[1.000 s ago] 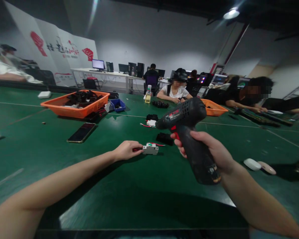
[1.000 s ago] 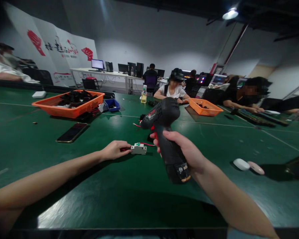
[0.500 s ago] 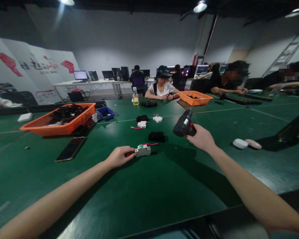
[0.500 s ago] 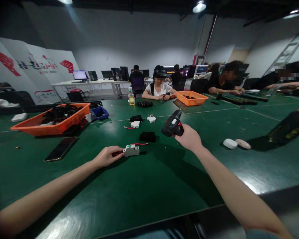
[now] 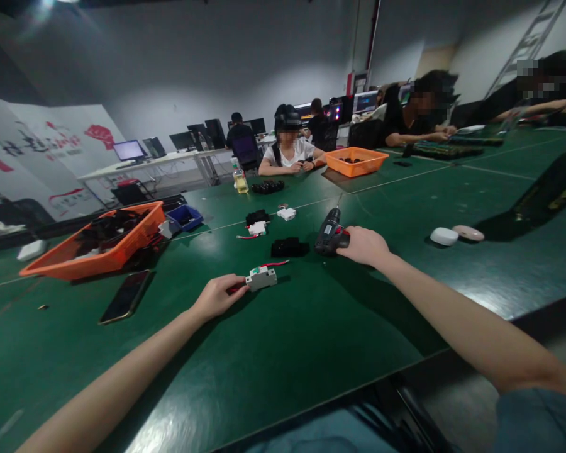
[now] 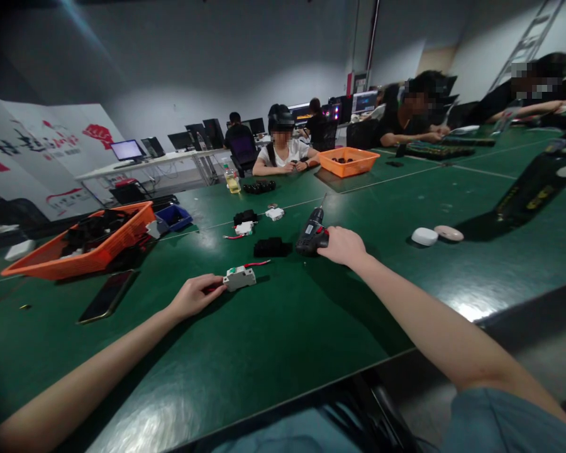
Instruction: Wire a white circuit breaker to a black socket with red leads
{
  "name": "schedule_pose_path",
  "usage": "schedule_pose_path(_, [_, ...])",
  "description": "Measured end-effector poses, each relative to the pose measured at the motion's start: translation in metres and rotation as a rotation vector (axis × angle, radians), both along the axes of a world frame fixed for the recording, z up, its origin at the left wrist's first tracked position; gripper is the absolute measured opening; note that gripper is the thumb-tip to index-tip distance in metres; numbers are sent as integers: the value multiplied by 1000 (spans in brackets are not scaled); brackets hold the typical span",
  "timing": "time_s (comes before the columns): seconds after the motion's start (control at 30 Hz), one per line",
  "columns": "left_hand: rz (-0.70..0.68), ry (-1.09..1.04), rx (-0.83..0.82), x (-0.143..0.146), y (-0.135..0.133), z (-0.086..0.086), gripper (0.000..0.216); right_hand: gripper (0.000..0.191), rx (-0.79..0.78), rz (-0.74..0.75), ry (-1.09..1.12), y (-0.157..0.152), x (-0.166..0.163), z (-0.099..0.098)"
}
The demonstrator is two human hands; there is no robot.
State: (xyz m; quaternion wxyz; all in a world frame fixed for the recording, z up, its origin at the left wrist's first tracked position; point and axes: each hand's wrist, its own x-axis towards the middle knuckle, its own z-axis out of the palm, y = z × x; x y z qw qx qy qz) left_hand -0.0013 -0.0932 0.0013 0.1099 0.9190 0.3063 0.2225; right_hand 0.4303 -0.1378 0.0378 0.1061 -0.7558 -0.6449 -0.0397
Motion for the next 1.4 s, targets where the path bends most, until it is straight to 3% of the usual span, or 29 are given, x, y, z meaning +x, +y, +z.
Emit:
schedule_pose_path(0.3, [-7,-6,26,-2,0,-1,27,56,-90,10,-24,0,-7,0])
schedule_pose_path(1.4, [-3,-15,23,-2,0,-2,29,56,-141,35,-74,5,-3,0])
